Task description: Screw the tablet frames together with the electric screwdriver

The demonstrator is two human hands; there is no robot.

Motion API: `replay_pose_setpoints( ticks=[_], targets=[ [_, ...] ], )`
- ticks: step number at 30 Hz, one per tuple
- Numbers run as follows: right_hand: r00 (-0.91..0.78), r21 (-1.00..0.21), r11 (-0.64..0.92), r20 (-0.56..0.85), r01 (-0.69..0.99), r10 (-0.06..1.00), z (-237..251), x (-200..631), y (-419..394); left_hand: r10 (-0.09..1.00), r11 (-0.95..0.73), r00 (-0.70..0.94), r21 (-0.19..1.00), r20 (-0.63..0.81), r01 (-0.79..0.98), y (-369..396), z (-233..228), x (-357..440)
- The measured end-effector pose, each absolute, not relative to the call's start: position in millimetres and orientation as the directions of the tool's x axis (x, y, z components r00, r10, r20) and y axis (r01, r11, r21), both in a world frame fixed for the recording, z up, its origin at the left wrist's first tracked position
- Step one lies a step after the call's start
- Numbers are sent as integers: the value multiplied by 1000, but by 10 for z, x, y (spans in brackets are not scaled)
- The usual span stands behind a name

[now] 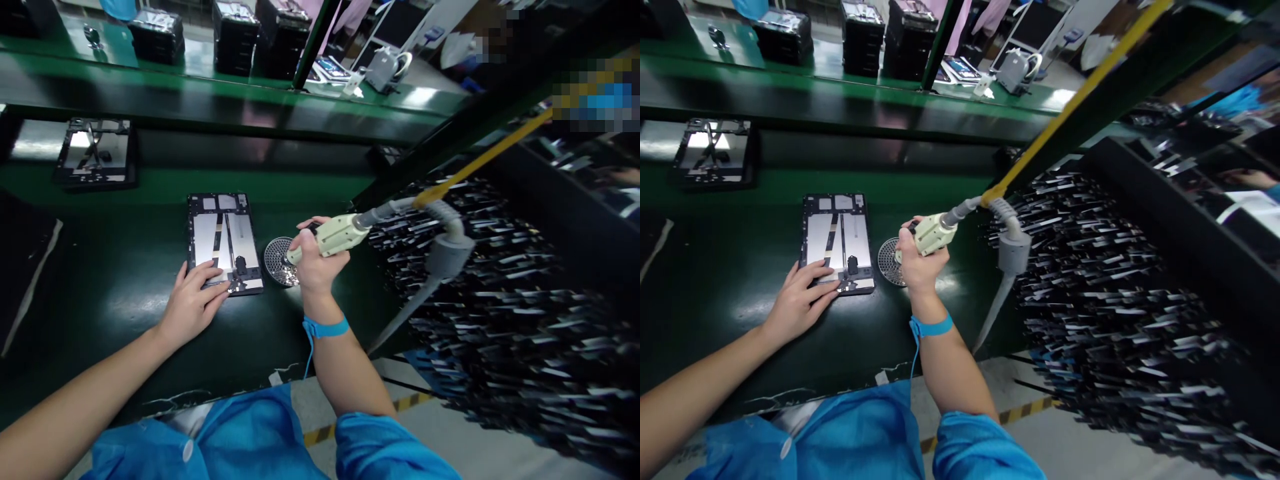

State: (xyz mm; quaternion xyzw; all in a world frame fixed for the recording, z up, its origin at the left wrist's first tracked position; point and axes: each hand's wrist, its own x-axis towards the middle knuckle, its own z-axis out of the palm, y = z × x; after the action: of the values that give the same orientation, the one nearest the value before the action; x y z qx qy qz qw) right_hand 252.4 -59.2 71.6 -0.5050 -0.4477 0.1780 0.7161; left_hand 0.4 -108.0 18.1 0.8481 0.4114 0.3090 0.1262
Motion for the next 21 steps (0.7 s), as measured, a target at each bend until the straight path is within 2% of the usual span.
replay_pose_setpoints(
  ticks=[3, 5, 9, 12, 21],
  targets=[
    [532, -870, 463, 477, 172, 699, 829, 2416, -646, 781, -623, 463, 478, 418, 619, -1075, 155, 10],
    [489, -870, 475, 476, 136, 731, 891, 2269, -716, 784, -620, 461, 482, 416, 619, -1074, 147, 13],
    [296, -890, 456, 434, -6, 851, 907, 1939, -881, 780, -625, 467, 479, 417, 616, -1073, 149, 15],
    [186, -894, 437, 415, -97, 891, 856, 1805, -956, 779, -626, 462, 481, 424, 614, -1075, 152, 21],
    [170, -904, 423, 408, -66, 897, 735, 1776, -962, 784, -620, 461, 490, 416, 613, -1078, 156, 29]
  ],
)
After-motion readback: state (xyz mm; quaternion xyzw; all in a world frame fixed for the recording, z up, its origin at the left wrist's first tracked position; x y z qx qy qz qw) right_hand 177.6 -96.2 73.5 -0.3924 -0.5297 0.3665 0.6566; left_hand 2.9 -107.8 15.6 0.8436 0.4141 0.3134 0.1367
